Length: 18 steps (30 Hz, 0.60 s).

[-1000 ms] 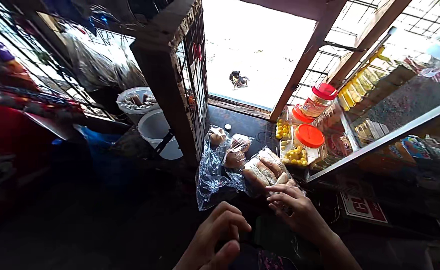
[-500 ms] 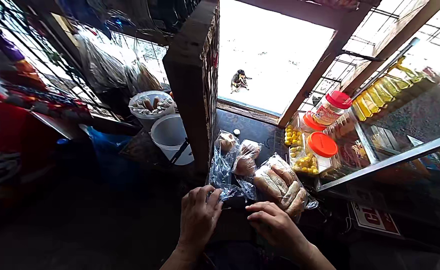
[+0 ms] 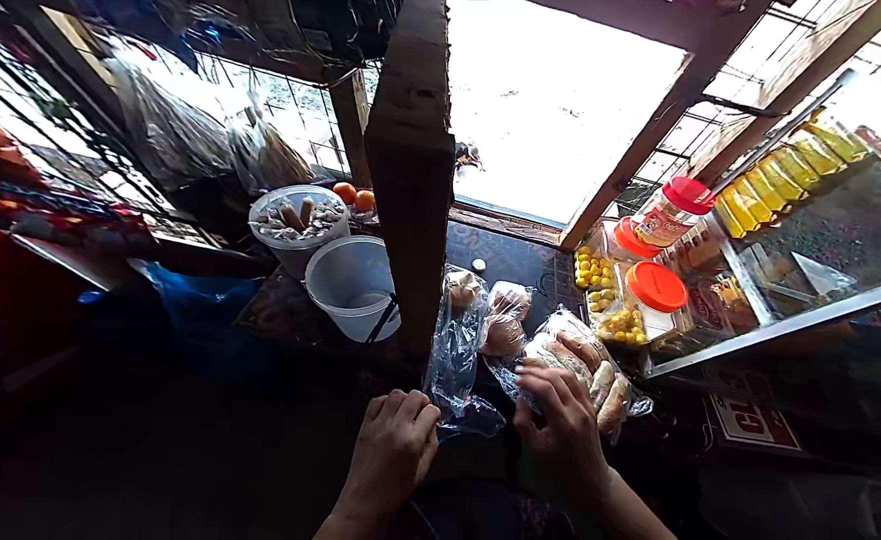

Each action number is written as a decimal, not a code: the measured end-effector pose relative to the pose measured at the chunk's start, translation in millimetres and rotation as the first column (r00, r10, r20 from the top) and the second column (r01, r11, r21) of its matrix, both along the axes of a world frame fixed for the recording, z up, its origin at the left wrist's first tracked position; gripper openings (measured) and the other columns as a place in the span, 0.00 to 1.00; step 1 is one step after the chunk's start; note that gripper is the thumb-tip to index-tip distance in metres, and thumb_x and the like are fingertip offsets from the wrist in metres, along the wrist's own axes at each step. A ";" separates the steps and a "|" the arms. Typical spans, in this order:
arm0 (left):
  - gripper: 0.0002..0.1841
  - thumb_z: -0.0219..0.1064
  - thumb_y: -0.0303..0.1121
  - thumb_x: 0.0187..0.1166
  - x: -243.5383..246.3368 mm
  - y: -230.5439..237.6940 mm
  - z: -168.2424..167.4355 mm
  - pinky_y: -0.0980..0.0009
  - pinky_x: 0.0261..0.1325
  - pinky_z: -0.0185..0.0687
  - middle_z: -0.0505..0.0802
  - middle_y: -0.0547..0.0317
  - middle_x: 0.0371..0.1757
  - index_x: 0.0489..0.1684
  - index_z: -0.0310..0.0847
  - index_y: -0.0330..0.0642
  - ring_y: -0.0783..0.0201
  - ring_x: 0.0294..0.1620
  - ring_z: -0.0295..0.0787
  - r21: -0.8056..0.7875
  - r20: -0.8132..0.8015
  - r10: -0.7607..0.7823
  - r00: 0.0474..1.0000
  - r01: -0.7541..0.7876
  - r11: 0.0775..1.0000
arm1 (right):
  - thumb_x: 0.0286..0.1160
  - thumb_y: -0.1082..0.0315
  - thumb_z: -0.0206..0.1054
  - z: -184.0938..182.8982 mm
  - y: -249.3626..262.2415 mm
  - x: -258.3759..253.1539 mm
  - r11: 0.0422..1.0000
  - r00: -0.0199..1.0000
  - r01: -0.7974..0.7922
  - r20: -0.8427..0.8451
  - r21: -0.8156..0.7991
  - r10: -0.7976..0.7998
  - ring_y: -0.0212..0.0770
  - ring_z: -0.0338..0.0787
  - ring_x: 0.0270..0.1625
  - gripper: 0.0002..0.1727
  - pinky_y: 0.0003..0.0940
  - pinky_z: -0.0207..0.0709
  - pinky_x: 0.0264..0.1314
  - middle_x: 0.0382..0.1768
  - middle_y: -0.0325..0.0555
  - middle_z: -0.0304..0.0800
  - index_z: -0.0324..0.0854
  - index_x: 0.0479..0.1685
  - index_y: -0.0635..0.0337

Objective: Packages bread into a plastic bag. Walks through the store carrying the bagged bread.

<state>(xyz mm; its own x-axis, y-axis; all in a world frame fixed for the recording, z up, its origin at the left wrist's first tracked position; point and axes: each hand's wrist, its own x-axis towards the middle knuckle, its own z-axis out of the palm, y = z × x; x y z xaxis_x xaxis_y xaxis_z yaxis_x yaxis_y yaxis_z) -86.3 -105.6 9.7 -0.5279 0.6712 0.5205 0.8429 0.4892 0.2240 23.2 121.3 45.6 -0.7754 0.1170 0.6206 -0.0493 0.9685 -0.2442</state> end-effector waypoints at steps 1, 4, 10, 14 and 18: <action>0.12 0.59 0.38 0.72 -1.5 -1.7 -1.7 0.56 0.54 0.80 0.93 0.59 0.41 0.31 0.92 0.51 0.56 0.46 0.90 -0.004 0.014 -0.014 1.000 0.014 1.000 | 0.73 0.49 0.66 1.5 -0.5 -6.0 0.995 0.992 0.064 0.104 0.080 -0.072 0.45 0.89 0.63 0.20 0.47 0.78 0.62 0.61 0.38 0.93 0.89 0.57 0.47; 0.13 0.59 0.38 0.73 -3.1 -4.1 -2.6 0.57 0.56 0.80 0.93 0.60 0.44 0.35 0.93 0.52 0.57 0.47 0.90 0.039 0.059 -0.069 0.996 0.067 0.997 | 0.66 0.48 0.75 -8.4 -6.9 -24.8 0.960 0.947 0.153 0.244 0.236 -0.211 0.53 0.90 0.61 0.21 0.60 0.75 0.64 0.53 0.42 0.94 0.90 0.54 0.49; 0.12 0.58 0.41 0.82 -8.3 -16.0 1.0 0.68 0.60 0.75 0.91 0.64 0.47 0.44 0.89 0.55 0.65 0.52 0.85 0.266 0.145 -0.212 0.967 0.168 0.949 | 0.72 0.68 0.68 13.4 1.9 -31.2 0.952 0.978 0.189 0.131 -0.241 -0.161 0.49 0.93 0.53 0.10 0.58 0.78 0.67 0.44 0.49 0.96 0.91 0.44 0.62; 0.09 0.59 0.42 0.84 -10.0 -19.8 3.6 0.74 0.59 0.75 0.89 0.67 0.48 0.47 0.86 0.57 0.70 0.53 0.83 0.392 0.200 -0.327 0.924 0.230 0.891 | 0.81 0.70 0.63 33.7 12.0 -20.2 0.761 0.980 0.081 -0.087 -0.643 -0.179 0.34 0.94 0.49 0.12 0.32 0.90 0.56 0.46 0.48 0.93 0.79 0.52 0.72; 0.08 0.62 0.38 0.82 -6.7 -17.4 3.0 0.77 0.57 0.80 0.89 0.65 0.47 0.47 0.87 0.54 0.72 0.53 0.84 0.487 0.290 -0.506 0.813 0.330 0.809 | 0.90 0.71 0.49 48.4 8.9 -7.4 0.539 0.934 -0.060 -0.238 -0.840 -0.266 0.35 0.96 0.41 0.07 0.31 0.92 0.50 0.40 0.38 0.94 0.68 0.56 0.61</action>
<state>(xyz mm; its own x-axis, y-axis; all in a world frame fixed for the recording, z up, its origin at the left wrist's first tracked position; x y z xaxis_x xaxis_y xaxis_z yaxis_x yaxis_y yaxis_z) -93.0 -123.0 12.7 -0.4577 0.6538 0.6026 0.7386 -0.0978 0.6671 15.8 130.2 93.9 -0.5135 0.7651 0.3886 -0.1905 0.3400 -0.9209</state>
